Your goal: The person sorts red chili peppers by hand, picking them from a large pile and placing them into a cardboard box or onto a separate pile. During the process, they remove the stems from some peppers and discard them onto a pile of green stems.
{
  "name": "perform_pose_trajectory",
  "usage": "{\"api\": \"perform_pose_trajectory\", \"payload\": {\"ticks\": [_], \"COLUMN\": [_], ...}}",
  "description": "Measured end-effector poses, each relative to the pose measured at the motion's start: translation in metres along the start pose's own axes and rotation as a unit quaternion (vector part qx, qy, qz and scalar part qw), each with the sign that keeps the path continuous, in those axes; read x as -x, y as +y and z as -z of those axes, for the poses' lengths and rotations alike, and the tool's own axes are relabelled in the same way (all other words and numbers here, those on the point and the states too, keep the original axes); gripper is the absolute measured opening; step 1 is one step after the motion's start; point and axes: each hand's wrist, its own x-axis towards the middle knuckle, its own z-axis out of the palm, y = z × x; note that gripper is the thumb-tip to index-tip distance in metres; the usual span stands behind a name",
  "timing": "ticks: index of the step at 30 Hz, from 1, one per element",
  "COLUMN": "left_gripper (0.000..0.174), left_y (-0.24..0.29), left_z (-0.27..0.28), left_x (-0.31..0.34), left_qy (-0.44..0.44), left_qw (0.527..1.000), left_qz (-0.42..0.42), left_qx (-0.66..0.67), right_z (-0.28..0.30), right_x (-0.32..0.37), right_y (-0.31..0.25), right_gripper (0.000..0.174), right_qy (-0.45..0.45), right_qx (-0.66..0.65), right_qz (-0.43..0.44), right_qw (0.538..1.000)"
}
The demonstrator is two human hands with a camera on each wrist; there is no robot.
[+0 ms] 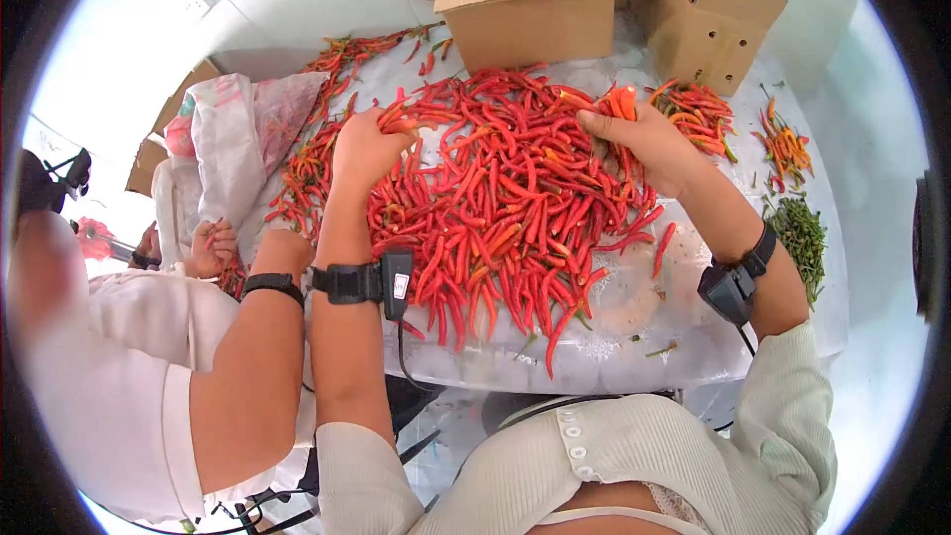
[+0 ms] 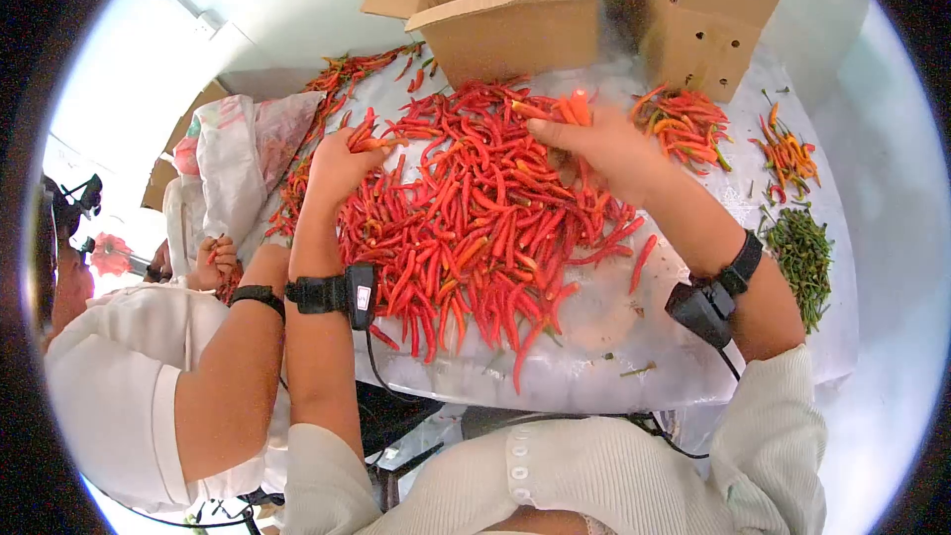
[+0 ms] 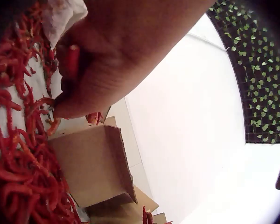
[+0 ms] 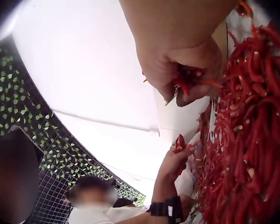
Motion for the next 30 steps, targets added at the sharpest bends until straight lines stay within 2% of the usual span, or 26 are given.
{"api": "perform_pose_trajectory", "payload": {"ticks": [2,3,4,5,6,8,10,12,13,15,16,17,19,22,23,26,27,30], "left_gripper": [0.025,0.023,0.02,0.015,0.015,0.016,0.016,0.015,0.015,0.016,0.016,0.017,0.023,0.029,0.031,0.033,0.033,0.033], "left_y": [0.004,0.015,0.023,0.028,0.035,0.054,0.08,0.114,0.131,0.14,0.151,0.167,0.194,0.207,0.213,0.235,0.248,0.251], "left_z": [-0.003,-0.006,-0.006,-0.005,-0.009,-0.027,-0.055,-0.077,-0.089,-0.113,-0.118,-0.123,-0.122,-0.152,-0.159,-0.158,-0.142,-0.166], "left_x": [0.009,0.017,0.026,0.036,0.045,0.063,0.081,0.1,0.108,0.111,0.115,0.12,0.131,0.13,0.131,0.136,0.142,0.138], "left_qy": [-0.01,-0.021,-0.033,-0.1,-0.149,-0.246,-0.255,-0.245,-0.236,-0.24,-0.215,-0.192,-0.172,-0.156,-0.151,-0.193,-0.218,-0.214], "left_qw": [0.974,0.931,0.87,0.832,0.773,0.63,0.573,0.564,0.557,0.539,0.54,0.541,0.541,0.548,0.541,0.439,0.468,0.427], "left_qz": [0.033,0.06,0.087,0.101,0.114,0.136,0.188,0.206,0.205,0.183,0.192,0.198,0.198,0.198,0.163,0.16,0.139,0.167], "left_qx": [0.225,0.358,0.485,0.537,0.606,0.724,0.756,0.761,0.769,0.787,0.79,0.794,0.799,0.798,0.811,0.863,0.845,0.862], "right_z": [-0.01,-0.013,-0.013,-0.011,-0.012,-0.023,-0.035,-0.051,-0.047,-0.038,-0.034,-0.032,-0.024,-0.013,-0.009,0.002,0.007,0.03], "right_x": [0.012,0.017,0.02,0.018,0.021,0.026,0.032,0.043,0.04,0.044,0.046,0.044,0.051,0.061,0.063,0.068,0.074,0.074], "right_y": [-0.002,-0.004,-0.005,0.001,0.003,0.006,0.008,0.006,0.018,0.03,0.036,0.046,0.05,0.059,0.063,0.075,0.074,0.087], "right_gripper": [0.024,0.023,0.022,0.022,0.022,0.023,0.024,0.026,0.029,0.029,0.03,0.033,0.035,0.036,0.037,0.033,0.035,0.037], "right_qy": [0.014,0.007,0.001,-0.035,-0.04,-0.047,-0.022,0.02,0.018,0.087,0.122,0.223,0.244,0.27,0.274,0.316,0.331,0.369], "right_qx": [-0.067,-0.086,-0.106,-0.121,-0.141,-0.179,-0.211,-0.235,-0.194,-0.115,-0.075,-0.015,-0.023,-0.05,-0.06,0.013,0.071,0.195], "right_qz": [-0.006,-0.014,-0.024,-0.008,0.008,0.04,0.055,0.083,0.096,0.127,0.142,0.16,0.17,0.207,0.225,0.263,0.237,0.284], "right_qw": [0.998,0.996,0.994,0.992,0.989,0.982,0.976,0.968,0.976,0.981,0.979,0.962,0.955,0.939,0.933,0.912,0.911,0.863]}}
